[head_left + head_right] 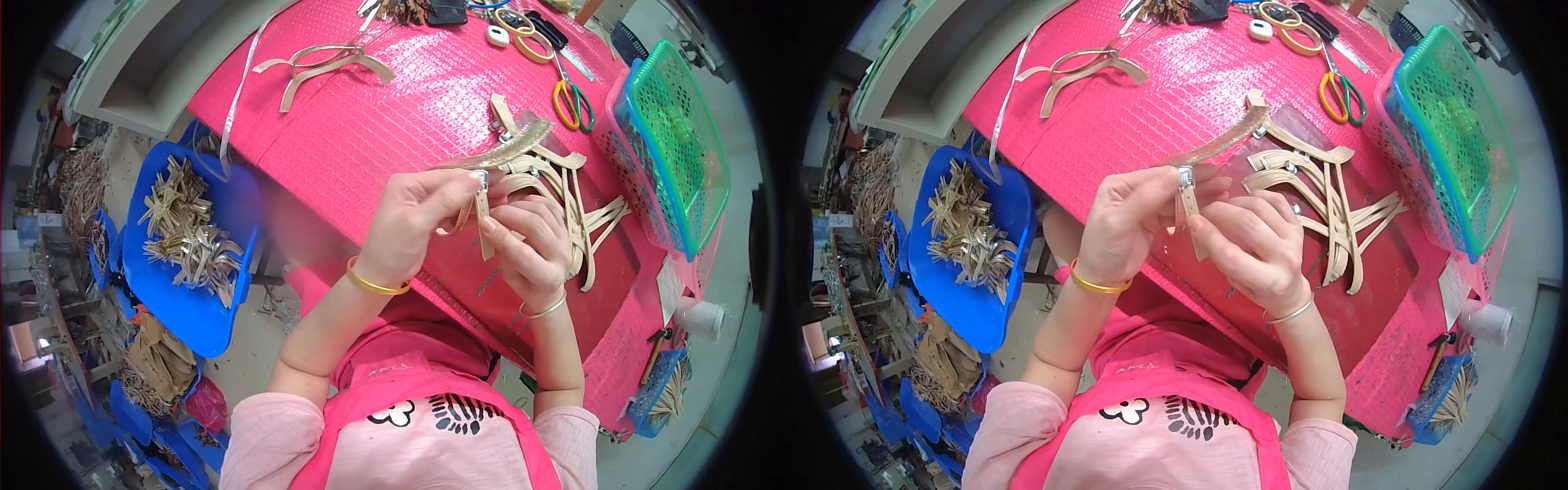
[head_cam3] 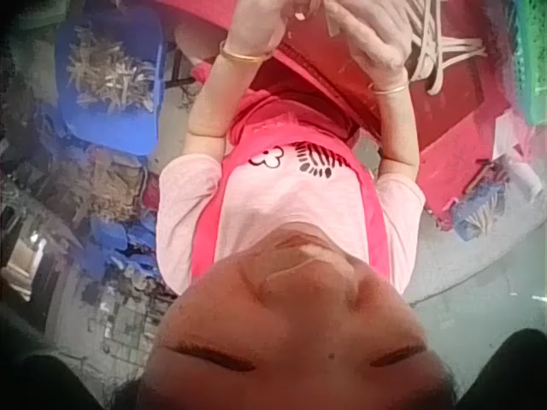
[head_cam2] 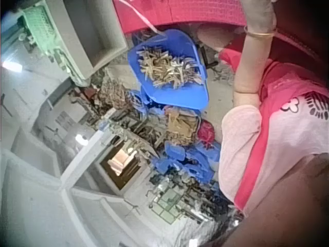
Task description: Manually assembling and organizing decorative shoe straps by threading metallic buckles onto them.
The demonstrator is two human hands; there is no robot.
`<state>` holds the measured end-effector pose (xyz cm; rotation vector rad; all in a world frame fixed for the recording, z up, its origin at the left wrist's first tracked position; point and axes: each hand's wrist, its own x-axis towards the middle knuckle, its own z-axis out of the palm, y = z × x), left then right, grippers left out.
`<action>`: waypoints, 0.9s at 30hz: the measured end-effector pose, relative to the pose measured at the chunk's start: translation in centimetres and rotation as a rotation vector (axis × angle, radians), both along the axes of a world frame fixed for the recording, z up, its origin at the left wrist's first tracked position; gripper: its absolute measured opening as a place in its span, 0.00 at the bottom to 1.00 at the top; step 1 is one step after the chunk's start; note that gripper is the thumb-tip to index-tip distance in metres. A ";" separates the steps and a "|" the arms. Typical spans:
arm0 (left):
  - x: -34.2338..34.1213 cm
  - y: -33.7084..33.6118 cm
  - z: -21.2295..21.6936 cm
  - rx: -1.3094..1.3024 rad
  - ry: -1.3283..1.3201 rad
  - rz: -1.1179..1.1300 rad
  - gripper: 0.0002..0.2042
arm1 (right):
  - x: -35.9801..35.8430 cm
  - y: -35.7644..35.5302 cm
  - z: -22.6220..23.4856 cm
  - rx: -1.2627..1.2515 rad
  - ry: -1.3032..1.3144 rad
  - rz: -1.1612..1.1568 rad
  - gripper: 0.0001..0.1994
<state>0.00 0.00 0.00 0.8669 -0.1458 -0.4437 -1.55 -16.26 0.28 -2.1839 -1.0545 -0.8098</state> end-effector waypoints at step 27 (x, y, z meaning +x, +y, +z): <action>-1.3 0.3 -0.6 0.315 -0.267 0.368 0.11 | 0.7 2.8 -0.1 0.193 -0.071 0.072 0.11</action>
